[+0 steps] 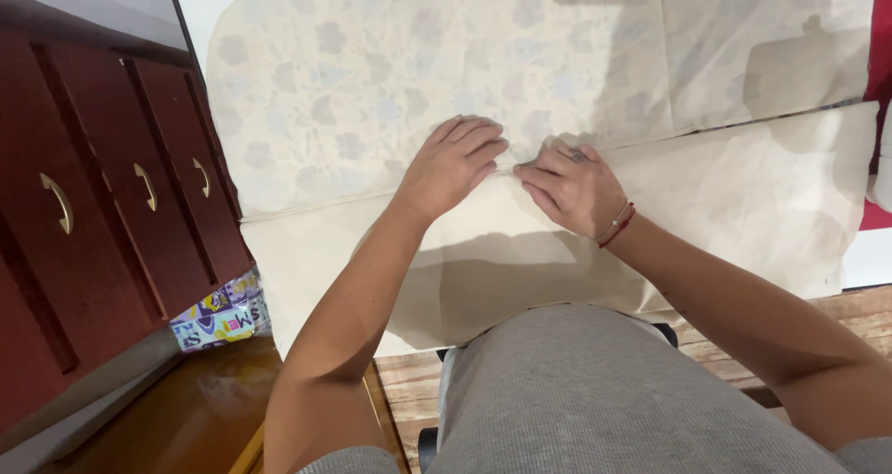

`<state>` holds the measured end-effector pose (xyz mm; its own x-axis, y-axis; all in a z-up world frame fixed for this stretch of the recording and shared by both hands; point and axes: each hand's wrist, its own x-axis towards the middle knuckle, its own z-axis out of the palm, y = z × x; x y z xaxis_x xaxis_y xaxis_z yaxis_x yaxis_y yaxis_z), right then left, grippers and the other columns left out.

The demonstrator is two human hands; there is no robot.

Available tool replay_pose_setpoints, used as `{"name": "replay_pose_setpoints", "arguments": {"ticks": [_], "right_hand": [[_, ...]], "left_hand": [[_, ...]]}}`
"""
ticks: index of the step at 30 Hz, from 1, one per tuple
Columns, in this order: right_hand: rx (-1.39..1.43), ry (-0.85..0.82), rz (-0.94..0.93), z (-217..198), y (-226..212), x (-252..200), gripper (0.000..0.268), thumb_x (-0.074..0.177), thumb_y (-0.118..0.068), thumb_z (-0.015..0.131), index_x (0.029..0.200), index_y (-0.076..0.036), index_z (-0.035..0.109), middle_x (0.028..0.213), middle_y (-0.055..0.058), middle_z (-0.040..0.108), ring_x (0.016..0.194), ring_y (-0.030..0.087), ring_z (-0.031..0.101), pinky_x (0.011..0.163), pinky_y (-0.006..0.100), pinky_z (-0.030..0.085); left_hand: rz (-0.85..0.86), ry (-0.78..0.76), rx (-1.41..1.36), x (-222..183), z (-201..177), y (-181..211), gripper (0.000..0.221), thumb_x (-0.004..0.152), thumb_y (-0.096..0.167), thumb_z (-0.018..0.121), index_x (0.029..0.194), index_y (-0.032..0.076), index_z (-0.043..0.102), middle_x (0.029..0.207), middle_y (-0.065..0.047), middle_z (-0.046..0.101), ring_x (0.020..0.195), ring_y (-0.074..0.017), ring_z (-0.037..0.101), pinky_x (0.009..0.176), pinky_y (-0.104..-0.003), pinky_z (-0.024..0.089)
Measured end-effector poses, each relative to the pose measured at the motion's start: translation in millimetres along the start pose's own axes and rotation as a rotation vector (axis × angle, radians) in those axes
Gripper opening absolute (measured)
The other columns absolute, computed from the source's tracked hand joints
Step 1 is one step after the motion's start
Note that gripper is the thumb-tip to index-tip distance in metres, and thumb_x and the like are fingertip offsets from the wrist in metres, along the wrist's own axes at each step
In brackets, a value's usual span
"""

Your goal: Aligning two pieces of fabric and securing them together with sewing pins along the edge.

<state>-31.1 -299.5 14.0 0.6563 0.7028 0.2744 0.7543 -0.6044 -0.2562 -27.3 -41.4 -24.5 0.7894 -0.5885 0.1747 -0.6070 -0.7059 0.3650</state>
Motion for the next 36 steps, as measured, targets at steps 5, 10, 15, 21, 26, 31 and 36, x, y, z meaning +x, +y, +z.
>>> {"name": "replay_pose_setpoints", "arguments": {"ticks": [5,10,15,21,26,31,36], "right_hand": [[0.049,0.023,-0.039,-6,-5,7,0.007,0.099,-0.024,0.064,0.102,-0.023,0.071,0.092,-0.004,0.054,0.083,0.017,0.061,0.081,0.032,0.044],[0.047,-0.015,-0.023,0,-2,4,0.018,0.098,-0.030,0.065,0.115,-0.026,0.071,0.097,-0.004,0.056,0.088,0.017,0.064,0.083,0.033,0.044],[0.135,-0.022,0.092,19,18,0,0.016,0.099,-0.024,0.066,0.114,-0.021,0.071,0.105,0.003,0.061,0.098,0.026,0.066,0.085,0.040,0.049],[0.074,-0.073,0.060,16,26,17,0.023,0.092,-0.031,0.072,0.114,-0.026,0.069,0.103,-0.003,0.060,0.095,0.020,0.066,0.080,0.038,0.052],[0.092,-0.057,0.014,14,28,18,0.014,0.099,-0.025,0.065,0.110,-0.025,0.072,0.107,-0.003,0.060,0.096,0.021,0.065,0.082,0.036,0.052],[0.104,-0.068,-0.072,9,29,12,0.022,0.100,-0.019,0.059,0.113,-0.030,0.073,0.119,-0.004,0.061,0.108,0.020,0.063,0.092,0.036,0.047],[0.144,-0.033,-0.043,8,44,20,0.015,0.097,-0.023,0.067,0.111,-0.022,0.073,0.123,-0.001,0.066,0.116,0.020,0.067,0.101,0.036,0.045]], "left_hand": [[-0.030,-0.034,-0.017,2,-16,6,0.031,0.102,0.034,0.065,0.127,0.016,0.068,0.134,0.000,0.063,0.137,-0.0196,0.053,0.118,-0.048,0.038],[0.088,0.143,0.147,2,0,6,0.020,0.100,0.032,0.065,0.112,0.017,0.070,0.120,0.000,0.066,0.126,-0.0190,0.059,0.108,-0.042,0.047],[0.072,0.238,0.076,-1,23,4,0.011,0.099,0.021,0.064,0.103,0.016,0.072,0.104,0.000,0.065,0.106,-0.0196,0.062,0.094,-0.038,0.050],[-0.039,0.163,-0.073,6,5,5,0.012,0.098,0.021,0.062,0.101,0.016,0.072,0.102,0.001,0.063,0.103,-0.0202,0.059,0.094,-0.038,0.047],[-0.022,0.155,-0.070,1,6,5,0.016,0.099,0.018,0.060,0.107,0.017,0.073,0.110,0.001,0.065,0.111,-0.0197,0.059,0.097,-0.038,0.047],[-0.005,0.171,-0.079,-8,6,5,0.021,0.104,0.018,0.055,0.113,0.020,0.074,0.125,0.001,0.066,0.127,-0.0180,0.057,0.108,-0.037,0.045],[-0.100,0.162,-0.072,-10,-6,-16,0.030,0.101,0.019,0.063,0.130,0.020,0.070,0.143,-0.007,0.061,0.140,-0.0278,0.051,0.113,-0.054,0.041]]}}
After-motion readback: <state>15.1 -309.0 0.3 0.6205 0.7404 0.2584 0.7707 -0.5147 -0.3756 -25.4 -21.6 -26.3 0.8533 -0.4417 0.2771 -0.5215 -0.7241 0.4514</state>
